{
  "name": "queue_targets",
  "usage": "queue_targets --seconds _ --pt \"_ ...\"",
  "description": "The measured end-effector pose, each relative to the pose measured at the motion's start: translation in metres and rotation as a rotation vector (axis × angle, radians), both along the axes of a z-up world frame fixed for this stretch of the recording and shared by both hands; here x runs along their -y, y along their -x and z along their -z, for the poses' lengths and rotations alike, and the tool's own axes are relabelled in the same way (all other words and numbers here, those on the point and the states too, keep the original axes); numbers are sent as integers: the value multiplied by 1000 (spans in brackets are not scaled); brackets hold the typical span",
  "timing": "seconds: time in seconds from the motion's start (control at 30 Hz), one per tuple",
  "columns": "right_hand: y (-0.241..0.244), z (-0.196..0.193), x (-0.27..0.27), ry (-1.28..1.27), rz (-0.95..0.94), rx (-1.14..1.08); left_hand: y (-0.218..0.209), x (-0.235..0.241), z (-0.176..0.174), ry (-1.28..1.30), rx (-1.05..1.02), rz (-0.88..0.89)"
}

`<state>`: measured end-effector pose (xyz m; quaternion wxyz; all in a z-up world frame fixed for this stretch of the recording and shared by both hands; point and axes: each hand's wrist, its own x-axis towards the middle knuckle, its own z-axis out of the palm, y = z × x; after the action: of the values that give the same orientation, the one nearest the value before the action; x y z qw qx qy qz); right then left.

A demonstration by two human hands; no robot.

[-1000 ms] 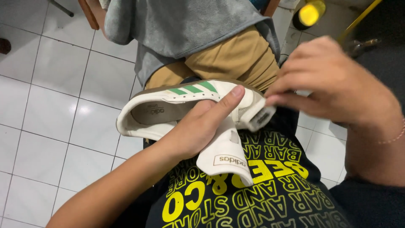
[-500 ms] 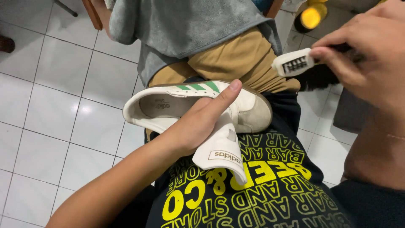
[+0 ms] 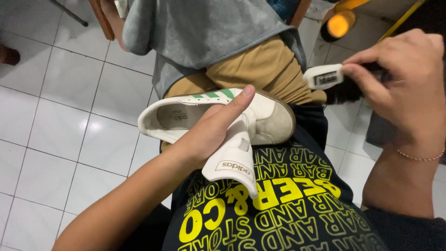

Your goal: The person holds a white Adidas sneaker on their lap and scrubs the toe and side panels with a small brush. They rotate the shoe to access different areas and continue scrubbing the upper fabric and sole edges.

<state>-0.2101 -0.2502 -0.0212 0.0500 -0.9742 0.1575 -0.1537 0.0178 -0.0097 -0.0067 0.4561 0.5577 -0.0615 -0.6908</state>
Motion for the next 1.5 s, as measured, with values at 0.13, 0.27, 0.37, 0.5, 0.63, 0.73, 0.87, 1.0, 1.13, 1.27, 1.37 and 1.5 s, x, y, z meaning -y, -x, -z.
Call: queue_targets --seconds 0.13,0.27,0.37,0.5,0.63,0.73,0.87,1.0,1.13,1.27,1.37,1.5 --pt "17 18 -4 -485 196 174 -10 -1 -4 43 97 -13" --pt "21 48 -11 -930 390 146 -10 7 11 328 241 -23" --pt "18 58 -22 -1137 343 228 -10 13 12 518 423 23" --pt "22 73 -34 -1400 141 394 -5 15 -4 410 609 99" --pt "-3 37 -72 -1205 137 387 -2 14 -4 302 625 79" --pt "-19 25 -89 -1064 73 432 -2 14 0 424 641 5" --pt "-29 30 -92 -1104 25 534 0 14 -2 414 650 -5" --pt "-29 28 -94 -1137 37 544 0 15 -5 397 624 -18" --pt "-25 32 -92 -1118 72 571 1 15 -6 398 644 -28" --pt "-25 33 -91 -1106 94 567 0 16 -5 377 654 -13" --pt "-25 32 -91 -1086 103 561 -2 15 -2 383 676 6" --pt "-24 36 -89 -1065 100 554 -3 16 3 400 711 48"
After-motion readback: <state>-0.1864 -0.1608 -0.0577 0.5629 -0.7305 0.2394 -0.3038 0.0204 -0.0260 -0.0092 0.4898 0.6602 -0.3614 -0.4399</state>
